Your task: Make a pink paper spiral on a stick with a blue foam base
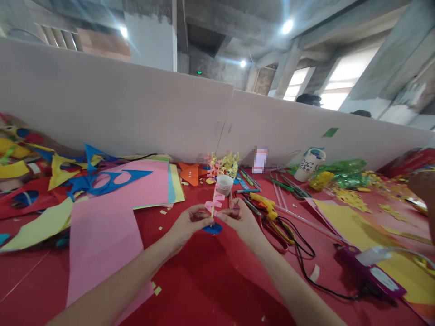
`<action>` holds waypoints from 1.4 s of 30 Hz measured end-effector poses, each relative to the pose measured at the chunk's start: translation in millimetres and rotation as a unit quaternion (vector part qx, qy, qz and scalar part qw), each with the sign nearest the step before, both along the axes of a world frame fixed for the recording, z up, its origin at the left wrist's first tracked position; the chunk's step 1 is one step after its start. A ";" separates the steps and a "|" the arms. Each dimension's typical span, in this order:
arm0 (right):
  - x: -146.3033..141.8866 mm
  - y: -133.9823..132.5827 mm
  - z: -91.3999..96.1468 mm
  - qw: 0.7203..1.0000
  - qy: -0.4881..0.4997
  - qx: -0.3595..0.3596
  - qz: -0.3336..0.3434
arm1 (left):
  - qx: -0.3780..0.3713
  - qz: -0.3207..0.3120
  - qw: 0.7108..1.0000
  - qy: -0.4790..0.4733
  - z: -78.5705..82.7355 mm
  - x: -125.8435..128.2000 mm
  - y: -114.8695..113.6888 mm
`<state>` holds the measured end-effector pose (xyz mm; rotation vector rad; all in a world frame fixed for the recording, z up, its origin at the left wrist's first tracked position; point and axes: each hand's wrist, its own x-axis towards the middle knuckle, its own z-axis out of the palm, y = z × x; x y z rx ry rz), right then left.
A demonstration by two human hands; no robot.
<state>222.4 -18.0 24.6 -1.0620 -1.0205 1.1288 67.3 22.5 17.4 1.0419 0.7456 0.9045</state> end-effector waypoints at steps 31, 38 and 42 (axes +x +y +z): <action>0.5 1.2 -5.7 0.997 -0.050 0.043 -0.034 | 0.121 -0.024 0.990 0.073 -6.9 -3.9 1.8; 3.0 2.3 -2.9 0.996 -0.062 0.040 -0.044 | 0.058 0.027 0.996 0.061 -2.5 -2.9 1.4; 2.5 1.1 -4.1 0.995 -0.075 0.045 -0.040 | -0.004 0.018 1.000 0.011 -0.2 -2.3 0.2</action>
